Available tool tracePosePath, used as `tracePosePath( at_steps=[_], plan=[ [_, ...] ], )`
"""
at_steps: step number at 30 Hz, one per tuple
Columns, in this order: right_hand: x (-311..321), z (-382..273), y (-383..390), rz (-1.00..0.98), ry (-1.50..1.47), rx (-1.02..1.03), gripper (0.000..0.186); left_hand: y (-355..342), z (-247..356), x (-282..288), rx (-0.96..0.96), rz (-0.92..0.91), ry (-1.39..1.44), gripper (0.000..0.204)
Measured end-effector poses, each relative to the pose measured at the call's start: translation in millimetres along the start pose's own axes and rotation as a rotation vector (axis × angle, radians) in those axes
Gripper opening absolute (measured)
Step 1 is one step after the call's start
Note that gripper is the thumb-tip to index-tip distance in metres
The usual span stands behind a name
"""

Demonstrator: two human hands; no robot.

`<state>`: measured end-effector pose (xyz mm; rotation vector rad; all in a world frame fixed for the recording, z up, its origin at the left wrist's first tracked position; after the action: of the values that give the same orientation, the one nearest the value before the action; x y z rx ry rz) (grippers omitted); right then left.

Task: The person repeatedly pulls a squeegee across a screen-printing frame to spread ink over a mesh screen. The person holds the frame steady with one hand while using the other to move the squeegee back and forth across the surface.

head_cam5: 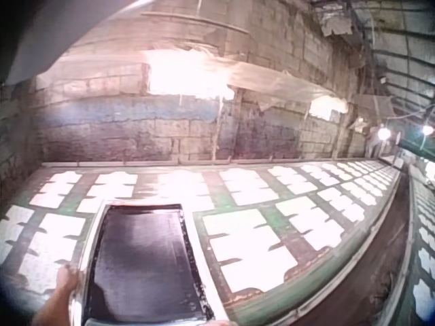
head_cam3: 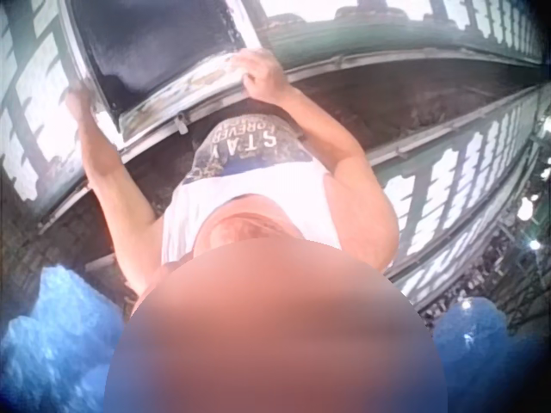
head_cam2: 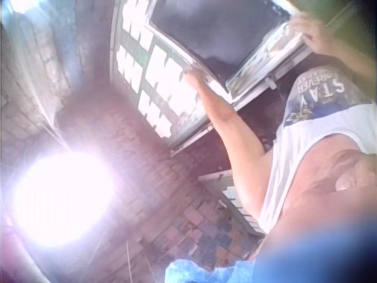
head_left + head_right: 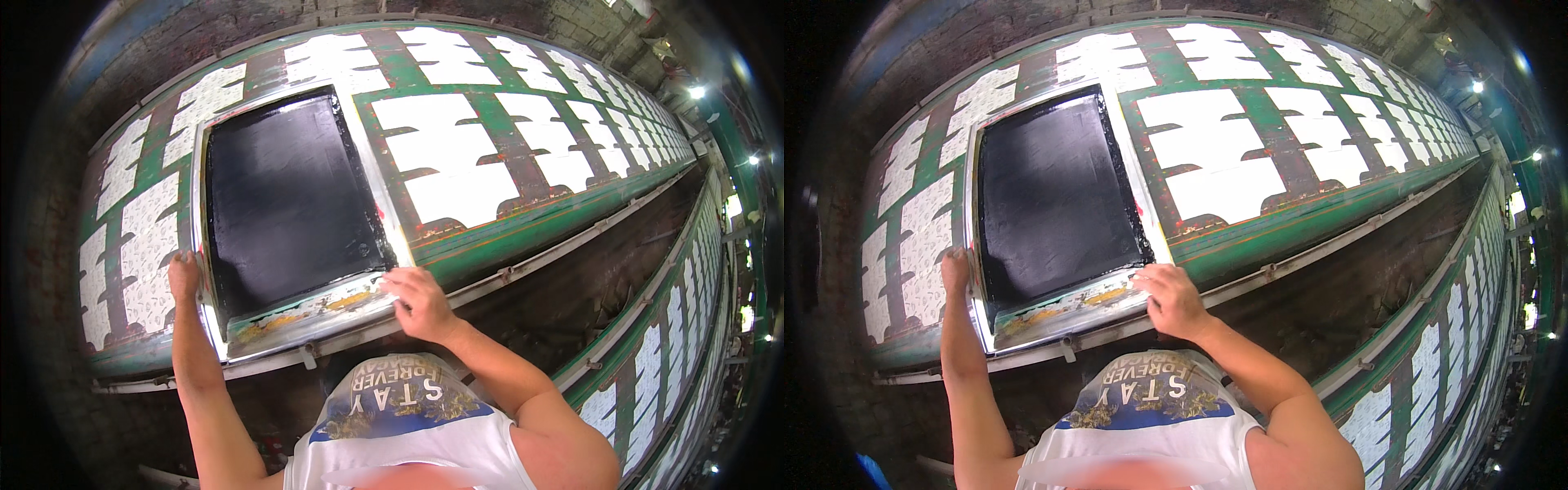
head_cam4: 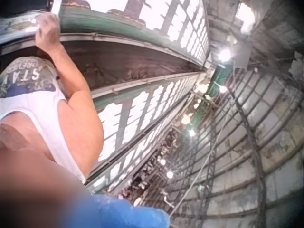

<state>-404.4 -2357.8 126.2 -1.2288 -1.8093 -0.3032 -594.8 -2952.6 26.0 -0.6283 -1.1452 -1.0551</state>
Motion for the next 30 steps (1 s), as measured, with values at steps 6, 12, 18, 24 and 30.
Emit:
tracePosePath(
  at_steps=[6, 12, 18, 24, 30],
  plan=[
    [-5, 99, 27, 0.030, -0.276, -0.617, 0.059, -19, -18, -12, -0.030, -0.039, 0.038, 0.058],
    [-47, 134, 37, 0.007, -0.755, -0.862, 0.053, -22, -30, -15, -0.136, -0.046, 0.300, 0.029],
    [-42, 128, 36, 0.042, -0.645, -0.959, 0.049, -7, -24, -18, -0.120, -0.176, 0.606, 0.034],
    [-27, 110, 32, 0.246, -0.995, -0.935, 0.046, -5, -25, -15, -0.002, -0.288, 0.677, 0.038],
    [21, 114, 22, 0.244, -0.856, -0.798, 0.046, -7, 15, 11, 0.052, -0.313, 0.748, 0.048]
  ],
)
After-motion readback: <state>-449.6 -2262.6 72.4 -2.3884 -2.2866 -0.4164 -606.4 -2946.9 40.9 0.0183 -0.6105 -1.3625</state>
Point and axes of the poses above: each hand's wrist, its own y-axis away from the middle knuckle, its own x-axis out of the back of the hand, z = x × y, the point moved 8 cm from there along -y, towards the middle knuckle, and after that the axes turned 13 degrees about -z, right-handed, at the moved point
